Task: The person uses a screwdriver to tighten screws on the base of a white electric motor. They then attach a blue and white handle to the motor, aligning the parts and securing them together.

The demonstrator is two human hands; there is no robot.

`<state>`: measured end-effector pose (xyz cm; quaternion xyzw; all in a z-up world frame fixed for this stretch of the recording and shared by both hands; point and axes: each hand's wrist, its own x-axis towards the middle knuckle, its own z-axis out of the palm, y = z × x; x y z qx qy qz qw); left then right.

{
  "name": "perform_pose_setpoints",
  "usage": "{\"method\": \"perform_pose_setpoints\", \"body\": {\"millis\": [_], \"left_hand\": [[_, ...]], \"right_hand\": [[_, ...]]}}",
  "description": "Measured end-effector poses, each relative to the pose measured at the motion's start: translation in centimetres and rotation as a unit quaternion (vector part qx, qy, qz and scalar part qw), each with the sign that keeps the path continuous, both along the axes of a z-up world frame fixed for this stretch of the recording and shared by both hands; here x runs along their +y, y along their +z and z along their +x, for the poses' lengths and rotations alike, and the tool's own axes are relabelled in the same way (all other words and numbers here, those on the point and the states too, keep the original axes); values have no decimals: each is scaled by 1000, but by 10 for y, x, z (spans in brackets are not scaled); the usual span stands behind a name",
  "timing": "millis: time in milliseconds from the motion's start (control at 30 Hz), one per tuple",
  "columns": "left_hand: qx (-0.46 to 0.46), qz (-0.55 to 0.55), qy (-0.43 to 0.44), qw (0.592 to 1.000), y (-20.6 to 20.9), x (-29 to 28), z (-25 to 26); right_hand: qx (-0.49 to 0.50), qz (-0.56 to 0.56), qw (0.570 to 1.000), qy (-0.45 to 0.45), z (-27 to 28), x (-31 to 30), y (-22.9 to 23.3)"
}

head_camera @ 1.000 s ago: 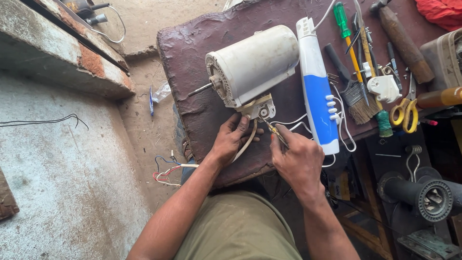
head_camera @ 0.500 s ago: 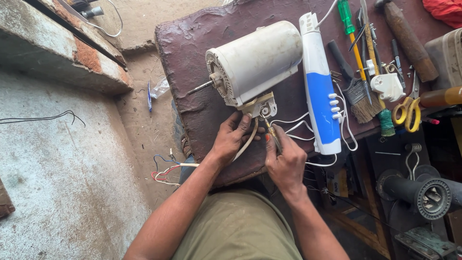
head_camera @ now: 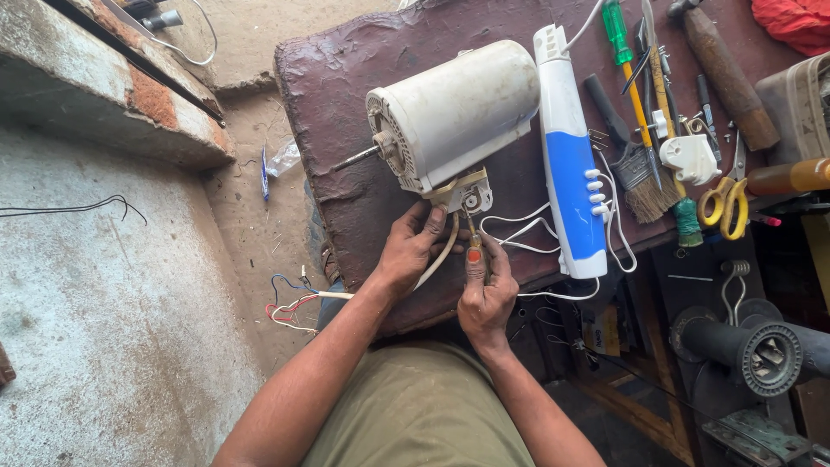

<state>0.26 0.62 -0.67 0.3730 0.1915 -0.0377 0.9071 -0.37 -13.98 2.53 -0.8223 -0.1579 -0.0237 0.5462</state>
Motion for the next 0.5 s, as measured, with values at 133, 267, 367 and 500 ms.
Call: {"method": "perform_pose_setpoints", "body": {"millis": [133,267,367,500], "left_hand": [[-9,-4,0,1000,-3,-1,-1],[-3,-3,2,1000,-4,-2,-1],[-2,7,2,1000,-2,-2,1],[-16,12,10,1000,-1,-2,-1]], "right_hand": [[167,33,984,-41,-2,-5,-11],[197,102,975,-7,2,-6,-4],[171,-2,985,36,13,-6,16],[226,-142,963,41,34,-3,40]]}}
